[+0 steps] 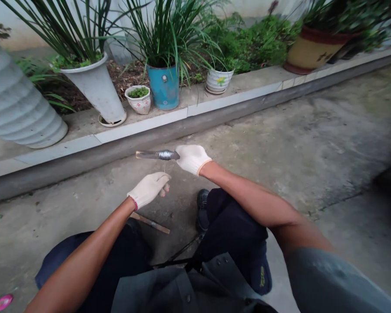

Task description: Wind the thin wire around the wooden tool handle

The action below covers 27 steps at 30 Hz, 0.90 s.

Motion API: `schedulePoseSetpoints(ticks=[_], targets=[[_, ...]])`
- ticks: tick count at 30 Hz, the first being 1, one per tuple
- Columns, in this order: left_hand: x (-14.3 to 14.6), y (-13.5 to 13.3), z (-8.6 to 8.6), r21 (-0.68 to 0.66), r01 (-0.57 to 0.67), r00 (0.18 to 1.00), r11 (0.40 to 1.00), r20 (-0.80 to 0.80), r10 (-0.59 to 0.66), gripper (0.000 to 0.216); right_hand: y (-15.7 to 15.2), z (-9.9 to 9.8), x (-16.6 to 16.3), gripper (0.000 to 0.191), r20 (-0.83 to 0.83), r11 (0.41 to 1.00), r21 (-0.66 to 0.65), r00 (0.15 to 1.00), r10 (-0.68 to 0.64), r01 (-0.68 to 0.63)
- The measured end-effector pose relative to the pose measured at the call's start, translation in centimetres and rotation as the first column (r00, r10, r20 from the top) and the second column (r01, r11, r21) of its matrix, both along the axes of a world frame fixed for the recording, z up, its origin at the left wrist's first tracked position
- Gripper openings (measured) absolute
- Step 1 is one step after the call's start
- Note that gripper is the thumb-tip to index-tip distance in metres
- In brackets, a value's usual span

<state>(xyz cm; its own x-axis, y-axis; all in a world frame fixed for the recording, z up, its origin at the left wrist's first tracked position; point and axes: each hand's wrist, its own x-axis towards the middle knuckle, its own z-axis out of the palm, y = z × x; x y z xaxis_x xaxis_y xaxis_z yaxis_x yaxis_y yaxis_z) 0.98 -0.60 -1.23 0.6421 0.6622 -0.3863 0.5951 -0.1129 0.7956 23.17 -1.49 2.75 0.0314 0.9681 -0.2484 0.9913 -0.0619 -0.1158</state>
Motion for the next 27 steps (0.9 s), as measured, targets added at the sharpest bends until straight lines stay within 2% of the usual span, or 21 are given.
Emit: schedulePoseSetpoints(ticks=[3, 7, 12, 16, 21, 24, 25, 27], targets=[[0.2, -0.1, 0.4, 0.08, 0.069, 0.994, 0.994, -0.088, -0.062, 0.039, -0.3, -0.2, -0.9, 0.032, 0.115, 0.999, -0.034, 0.993, 0.036, -0.032], [-0.2, 0.0, 1.0, 0.087, 0.082, 0.986, 0.993, -0.15, -0.069, 0.033, -1.6, -0.9, -2.0, 0.037, 0.186, 0.976, -0.137, 0.963, 0.192, -0.168], [-0.4, 0.5, 1.2, 0.149, 0.182, 0.971, 0.972, -0.186, -0.153, 0.031, -2.3, -1.6, -1.5, 0.038, 0.196, 0.918, -0.219, 0.907, 0.374, -0.331], [-0.2, 0.7, 2.0, 0.146, 0.138, 0.977, 0.98, -0.184, -0.11, 0.027, -1.9, -1.0, 0.2, 0.034, 0.145, 0.86, -0.283, 0.868, 0.476, -0.425], [-0.2, 1.0, 2.1, 0.264, 0.14, 0.979, 0.954, -0.184, -0.093, 0.025, -1.7, -0.7, 1.6, 0.028, 0.047, 0.802, -0.37, 0.853, 0.52, -0.468], [-0.4, 1.2, 1.7, 0.226, 0.178, 0.979, 0.958, -0.138, -0.149, 0.029, -2.2, -0.6, 2.6, 0.019, -0.16, 0.761, -0.399, 0.856, 0.492, -0.512], [-0.4, 1.2, 1.5, 0.197, 0.185, 0.981, 0.963, -0.099, -0.169, 0.03, -2.4, -0.5, 3.0, 0.018, -0.241, 0.772, -0.395, 0.867, 0.436, -0.498], [-0.5, 1.1, 1.3, 0.149, 0.124, 0.99, 0.981, 0.046, -0.132, 0.029, -2.6, -0.2, 3.7, 0.021, -0.283, 0.824, -0.364, 0.895, 0.346, -0.434]])
